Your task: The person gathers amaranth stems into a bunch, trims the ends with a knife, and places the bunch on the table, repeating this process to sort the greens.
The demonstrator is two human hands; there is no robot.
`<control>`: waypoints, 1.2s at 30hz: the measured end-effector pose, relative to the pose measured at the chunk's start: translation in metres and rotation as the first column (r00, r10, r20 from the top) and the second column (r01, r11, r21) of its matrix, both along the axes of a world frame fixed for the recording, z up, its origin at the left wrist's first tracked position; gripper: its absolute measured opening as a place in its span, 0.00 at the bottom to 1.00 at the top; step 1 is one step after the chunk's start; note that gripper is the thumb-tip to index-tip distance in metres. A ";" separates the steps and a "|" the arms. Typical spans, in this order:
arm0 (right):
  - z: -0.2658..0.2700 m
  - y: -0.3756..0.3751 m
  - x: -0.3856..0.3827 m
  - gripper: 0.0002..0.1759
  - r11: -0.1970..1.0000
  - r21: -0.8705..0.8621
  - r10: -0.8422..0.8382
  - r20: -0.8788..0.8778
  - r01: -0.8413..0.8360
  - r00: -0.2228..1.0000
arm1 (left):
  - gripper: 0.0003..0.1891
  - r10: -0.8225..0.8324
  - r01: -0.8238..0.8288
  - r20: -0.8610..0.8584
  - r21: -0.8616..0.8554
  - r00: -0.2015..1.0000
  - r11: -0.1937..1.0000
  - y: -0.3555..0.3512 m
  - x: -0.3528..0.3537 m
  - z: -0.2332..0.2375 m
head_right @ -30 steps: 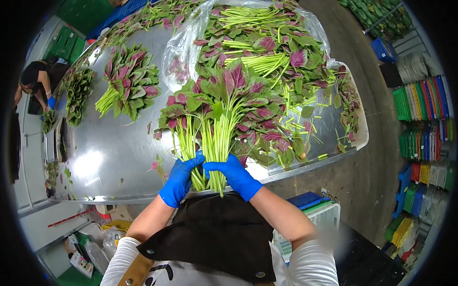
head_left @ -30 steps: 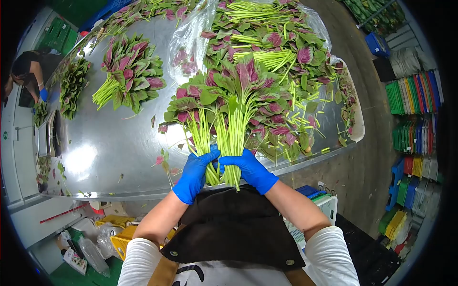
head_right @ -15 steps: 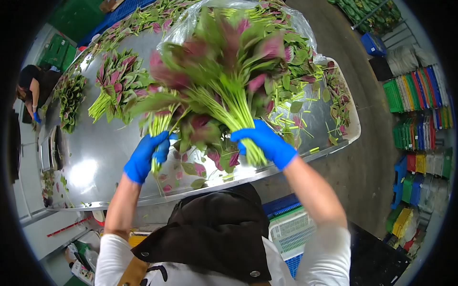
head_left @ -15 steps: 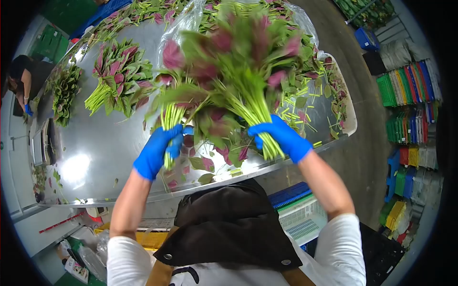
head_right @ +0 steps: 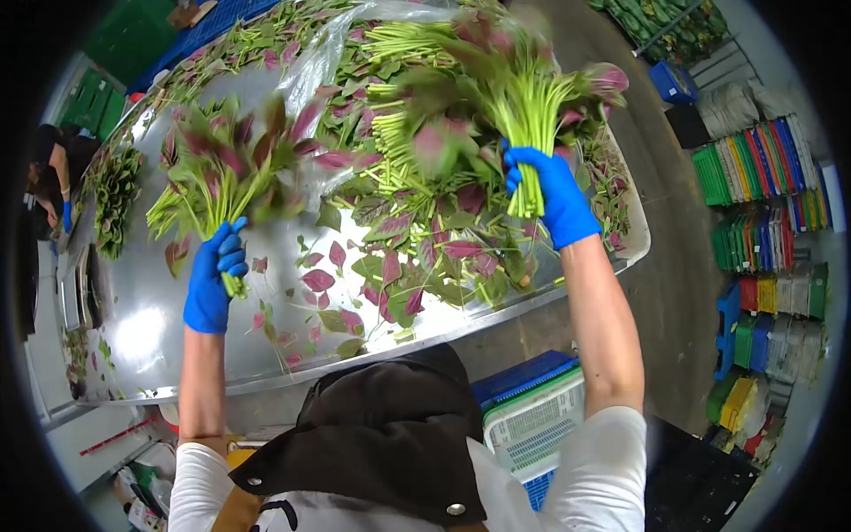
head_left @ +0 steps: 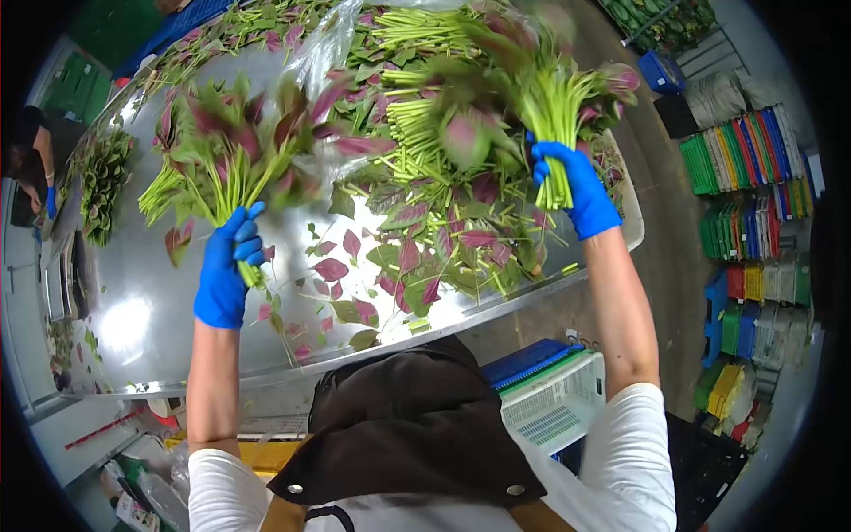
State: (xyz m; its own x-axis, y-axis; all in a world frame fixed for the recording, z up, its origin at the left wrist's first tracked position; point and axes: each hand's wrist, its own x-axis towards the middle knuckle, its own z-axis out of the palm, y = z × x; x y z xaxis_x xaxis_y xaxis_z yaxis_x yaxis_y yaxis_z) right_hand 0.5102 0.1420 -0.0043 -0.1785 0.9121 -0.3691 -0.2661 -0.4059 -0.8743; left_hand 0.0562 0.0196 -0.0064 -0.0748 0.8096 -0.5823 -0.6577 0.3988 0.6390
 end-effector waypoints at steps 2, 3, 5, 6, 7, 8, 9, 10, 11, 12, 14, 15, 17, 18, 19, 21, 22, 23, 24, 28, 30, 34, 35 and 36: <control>0.021 0.005 0.018 0.15 0.997 -0.070 -0.044 -0.213 0.030 0.976 | 0.18 -0.158 0.059 0.233 0.380 0.960 0.923 -0.011 -0.016 0.031; 0.035 -0.009 0.017 0.16 0.999 -0.007 -0.049 -0.346 0.050 0.937 | 0.18 -0.207 0.044 0.311 0.460 0.928 0.887 -0.019 -0.023 0.041; 0.041 -0.014 0.014 0.19 0.993 0.057 -0.070 -0.450 0.107 0.890 | 0.19 -0.191 -0.044 0.400 0.509 0.896 0.859 -0.021 -0.033 0.042; 0.034 -0.017 0.002 0.20 0.983 0.078 -0.148 -0.196 0.165 0.969 | 0.20 -0.097 -0.083 0.395 0.415 0.913 0.906 -0.020 -0.033 0.033; 0.026 -0.020 0.000 0.20 0.992 -0.001 -0.126 -0.235 0.129 0.964 | 0.20 -0.048 -0.100 0.443 0.306 0.895 0.947 -0.020 -0.034 0.018; 0.024 -0.013 -0.002 0.20 0.995 -0.059 -0.096 -0.276 0.083 0.956 | 0.19 0.003 -0.120 0.486 0.211 0.874 0.970 -0.015 -0.035 0.008; 0.031 -0.013 -0.007 0.20 0.993 -0.093 -0.099 -0.421 0.066 0.902 | 0.19 -0.054 -0.074 0.451 0.262 0.891 0.962 -0.014 -0.024 0.009; 0.038 -0.021 -0.018 0.21 0.994 -0.090 -0.091 -0.447 0.056 0.890 | 0.19 -0.053 -0.071 0.426 0.270 0.903 0.960 -0.016 -0.011 0.012; 0.048 -0.027 -0.032 0.23 0.996 -0.077 -0.074 -0.471 0.042 0.879 | 0.19 -0.052 -0.072 0.402 0.288 0.914 0.955 -0.015 0.004 0.015; 0.058 -0.033 -0.048 0.25 0.998 -0.062 -0.054 -0.492 0.027 0.869 | 0.19 -0.050 -0.076 0.380 0.308 0.924 0.949 -0.013 0.020 0.018; 0.067 -0.050 -0.084 0.25 0.995 -0.021 0.065 -0.573 -0.094 0.817 | 0.20 -0.059 -0.059 0.346 0.321 0.936 0.945 -0.016 0.048 0.018; 0.071 -0.062 -0.106 0.25 0.998 -0.034 0.035 -0.523 -0.062 0.852 | 0.22 -0.006 -0.075 0.291 0.267 0.957 0.961 -0.020 0.065 0.021; 0.056 -0.082 -0.140 0.25 0.992 -0.102 0.040 -0.340 -0.079 0.940 | 0.25 -0.075 0.038 0.166 0.213 0.983 0.976 -0.030 0.090 0.013; 0.048 -0.094 -0.158 0.23 0.983 -0.157 0.050 -0.275 -0.096 0.960 | 0.27 -0.088 0.070 0.107 0.161 0.990 0.984 -0.039 0.101 0.000; 0.024 -0.105 -0.169 0.19 0.969 -0.204 0.108 -0.168 -0.142 0.980 | 0.25 -0.121 0.109 0.147 0.086 0.982 0.990 -0.043 0.111 -0.010; -0.026 -0.131 -0.191 0.12 0.875 -0.351 0.199 -0.364 -0.332 0.910 | 0.26 -0.110 0.129 0.211 -0.078 0.971 0.989 -0.058 0.119 -0.052; -0.050 -0.144 -0.194 0.11 0.873 -0.350 0.242 -0.290 -0.338 0.926 | 0.27 -0.137 0.167 0.151 -0.209 0.979 0.964 -0.065 0.121 -0.063; -0.060 -0.148 -0.193 0.15 0.847 -0.390 0.271 -0.266 -0.361 0.925 | 0.28 -0.157 0.183 0.133 -0.214 0.979 0.960 -0.072 0.120 -0.075; -0.066 -0.151 -0.191 0.19 0.819 -0.427 0.306 -0.241 -0.383 0.921 | 0.28 -0.174 0.196 0.115 -0.217 0.978 0.956 -0.078 0.119 -0.083; -0.079 -0.156 -0.191 0.28 0.892 0.029 0.429 0.261 -0.451 0.865 | 0.29 0.000 0.031 0.240 -0.123 0.971 0.992 -0.082 0.131 -0.092; -0.073 -0.147 -0.185 0.30 0.745 0.214 0.382 0.641 -0.632 0.666 | 0.30 -0.022 0.038 0.368 -0.036 0.929 0.999 -0.083 0.131 -0.089; -0.033 -0.135 -0.182 0.41 0.545 0.199 0.088 0.953 -0.814 0.291 | 0.31 0.011 -0.062 0.571 0.069 0.821 0.996 -0.083 0.140 -0.096; -0.036 -0.135 -0.180 0.42 0.521 0.212 0.039 0.962 -0.827 0.271 | 0.30 0.018 -0.071 0.601 0.065 0.799 0.995 -0.083 0.141 -0.099; -0.042 -0.134 -0.178 0.43 0.494 0.224 -0.009 0.968 -0.840 0.253 | 0.29 0.025 -0.082 0.630 0.062 0.776 0.995 -0.081 0.142 -0.097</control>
